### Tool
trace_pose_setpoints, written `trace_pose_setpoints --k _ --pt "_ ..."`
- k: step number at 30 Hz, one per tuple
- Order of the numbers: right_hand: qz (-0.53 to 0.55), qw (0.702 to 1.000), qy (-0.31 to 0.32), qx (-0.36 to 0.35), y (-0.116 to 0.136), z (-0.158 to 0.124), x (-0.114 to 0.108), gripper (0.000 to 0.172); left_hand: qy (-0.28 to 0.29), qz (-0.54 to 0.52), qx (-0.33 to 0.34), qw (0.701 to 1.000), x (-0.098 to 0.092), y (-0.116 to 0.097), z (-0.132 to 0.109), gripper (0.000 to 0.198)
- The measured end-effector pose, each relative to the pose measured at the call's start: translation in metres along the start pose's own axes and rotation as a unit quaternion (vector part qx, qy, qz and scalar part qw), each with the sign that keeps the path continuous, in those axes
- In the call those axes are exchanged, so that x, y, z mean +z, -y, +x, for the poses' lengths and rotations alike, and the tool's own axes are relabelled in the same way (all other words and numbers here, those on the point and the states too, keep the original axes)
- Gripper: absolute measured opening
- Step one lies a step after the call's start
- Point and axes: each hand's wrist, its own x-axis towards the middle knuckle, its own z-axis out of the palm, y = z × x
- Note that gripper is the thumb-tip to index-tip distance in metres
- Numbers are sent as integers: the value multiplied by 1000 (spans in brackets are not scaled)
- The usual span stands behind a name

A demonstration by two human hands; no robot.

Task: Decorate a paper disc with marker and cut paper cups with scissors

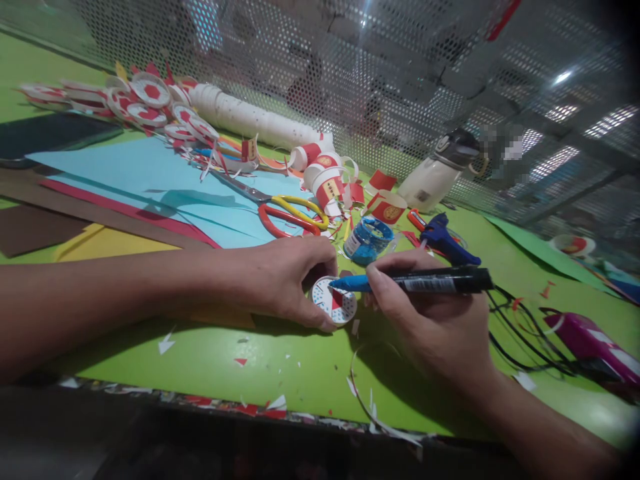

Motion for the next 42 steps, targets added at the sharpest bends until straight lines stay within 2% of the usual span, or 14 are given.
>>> trace_pose_setpoints --k 17,26,33,39,42 --pt "20 1000 9 6 -5 0 3 4 -6 17 8 1000 0 1 1 40" --pt "92 996 -15 10 -1 -2 9 9 -10 2 10 1000 2 3 1 37" --pt "67 998 -9 -2 -2 -2 7 8 -4 7 9 1000 2 2 1 38" --pt "62 995 -83 13 1 -1 3 8 -10 20 7 1000 0 1 1 41" --pt "36 997 -65 1 1 1 2 9 -12 22 7 1000 -1 1 1 43"
